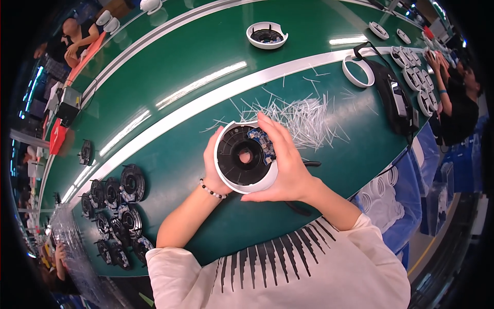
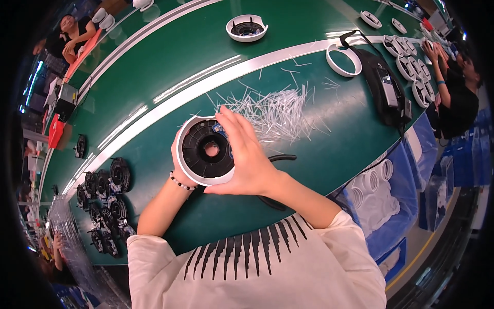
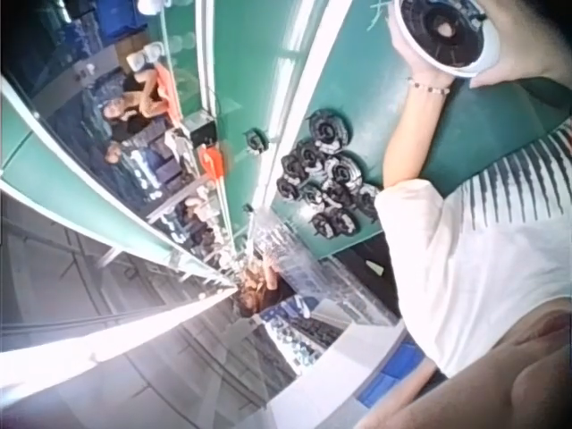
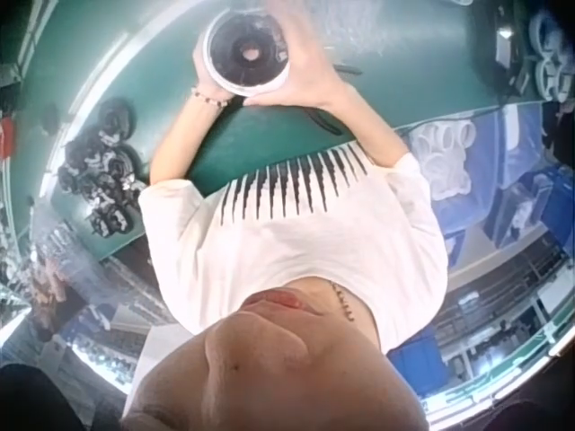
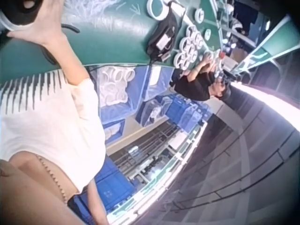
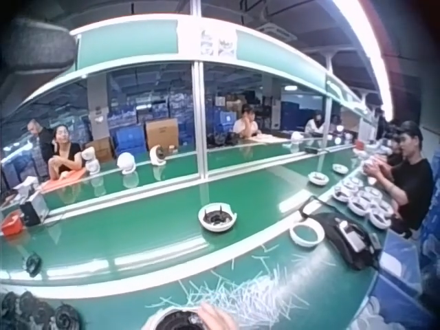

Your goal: Assembling the internal and external components of circular LED light fixtures on a production line.

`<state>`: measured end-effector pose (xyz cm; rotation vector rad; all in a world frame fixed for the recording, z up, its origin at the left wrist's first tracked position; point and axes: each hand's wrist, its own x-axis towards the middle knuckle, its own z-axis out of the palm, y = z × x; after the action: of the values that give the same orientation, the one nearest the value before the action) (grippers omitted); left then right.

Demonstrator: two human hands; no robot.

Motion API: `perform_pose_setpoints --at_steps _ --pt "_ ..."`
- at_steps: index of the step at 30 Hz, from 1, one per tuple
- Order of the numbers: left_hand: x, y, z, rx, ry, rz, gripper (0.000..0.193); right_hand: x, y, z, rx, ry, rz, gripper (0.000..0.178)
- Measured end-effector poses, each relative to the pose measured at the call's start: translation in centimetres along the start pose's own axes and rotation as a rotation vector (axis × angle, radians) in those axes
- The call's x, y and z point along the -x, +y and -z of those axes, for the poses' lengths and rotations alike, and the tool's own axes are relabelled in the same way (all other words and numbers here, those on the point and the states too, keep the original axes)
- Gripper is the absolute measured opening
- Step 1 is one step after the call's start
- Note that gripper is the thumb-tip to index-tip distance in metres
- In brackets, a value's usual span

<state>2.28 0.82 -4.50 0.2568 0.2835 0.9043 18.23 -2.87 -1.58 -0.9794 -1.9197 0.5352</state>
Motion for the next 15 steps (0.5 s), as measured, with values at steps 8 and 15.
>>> perform_pose_setpoints --at_steps 8,15 --pt "1.0 0.6 -0.3 0.004 -0.11 0.161 0.094 -1.6 -0.6 1.8 0.045 -0.161 0.131 0.111" --pt "1.4 0.5 -1.0 -0.127 -0.131 -0.062 0.054 -2.2 -0.2 1.6 0.054 -0.143 0.138 0.107"
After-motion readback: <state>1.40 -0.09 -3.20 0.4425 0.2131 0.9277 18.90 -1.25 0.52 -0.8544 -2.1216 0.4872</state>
